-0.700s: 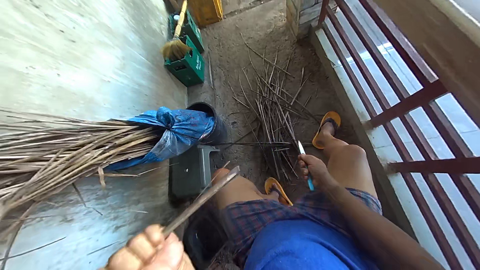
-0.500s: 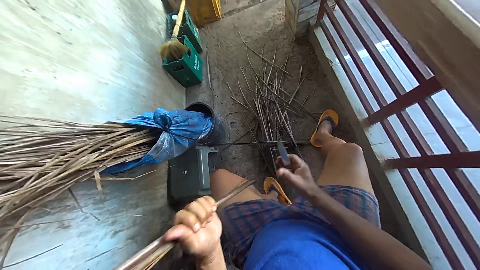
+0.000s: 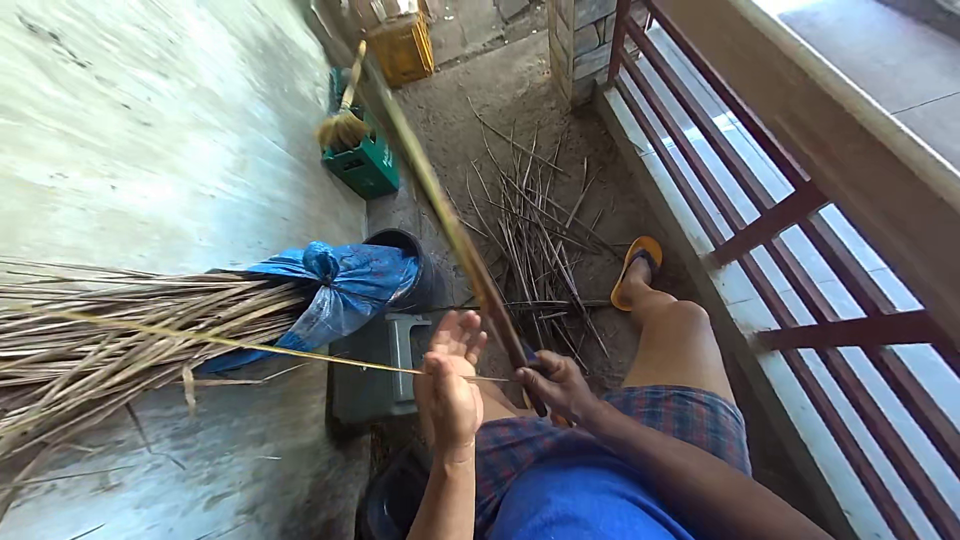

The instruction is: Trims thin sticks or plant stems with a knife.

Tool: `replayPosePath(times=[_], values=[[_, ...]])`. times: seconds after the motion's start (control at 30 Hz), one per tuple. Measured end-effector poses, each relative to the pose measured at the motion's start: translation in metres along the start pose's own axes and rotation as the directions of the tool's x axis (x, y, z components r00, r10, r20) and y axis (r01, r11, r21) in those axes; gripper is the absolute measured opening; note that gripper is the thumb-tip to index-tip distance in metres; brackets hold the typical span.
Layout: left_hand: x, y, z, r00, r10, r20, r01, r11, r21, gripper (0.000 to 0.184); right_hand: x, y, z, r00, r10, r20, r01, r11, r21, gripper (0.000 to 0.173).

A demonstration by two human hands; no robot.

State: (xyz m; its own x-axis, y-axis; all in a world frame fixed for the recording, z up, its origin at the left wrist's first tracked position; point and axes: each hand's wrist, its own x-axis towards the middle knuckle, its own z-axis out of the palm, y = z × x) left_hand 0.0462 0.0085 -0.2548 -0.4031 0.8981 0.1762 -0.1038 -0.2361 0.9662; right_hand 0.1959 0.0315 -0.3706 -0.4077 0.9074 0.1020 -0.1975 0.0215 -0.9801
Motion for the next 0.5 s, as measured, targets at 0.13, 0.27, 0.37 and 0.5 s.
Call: replayPosePath(times=[0.13, 0.27, 0.37, 0.5], values=[[0.006, -0.002, -0.019, 0.993, -0.011, -0.114, 0.015, 0.999, 0.037, 0.051, 0.03, 0.012, -0.035, 0.928, 0.339, -0.153, -0.366, 0.908, -0.206, 0.031], [0.004, 0.002, -0.03, 0.979, -0.178, -0.101, 0.183, 0.982, 0.041, 0.042, 0.068, 0.042, -0.071, 0.828, 0.546, -0.128, -0.55, 0.749, -0.37, 0.039], [0.0, -0.001, -0.03, 0.959, -0.262, -0.109, 0.268, 0.963, 0.039, 0.038, 0.083, 0.06, -0.086, 0.78, 0.591, -0.205, -0.62, 0.684, -0.384, 0.047], [0.007, -0.001, -0.027, 0.941, -0.309, -0.137, 0.315, 0.949, 0.022, 0.037, 0.07, 0.047, -0.072, 0.785, 0.554, -0.276, -0.613, 0.759, -0.22, 0.042]])
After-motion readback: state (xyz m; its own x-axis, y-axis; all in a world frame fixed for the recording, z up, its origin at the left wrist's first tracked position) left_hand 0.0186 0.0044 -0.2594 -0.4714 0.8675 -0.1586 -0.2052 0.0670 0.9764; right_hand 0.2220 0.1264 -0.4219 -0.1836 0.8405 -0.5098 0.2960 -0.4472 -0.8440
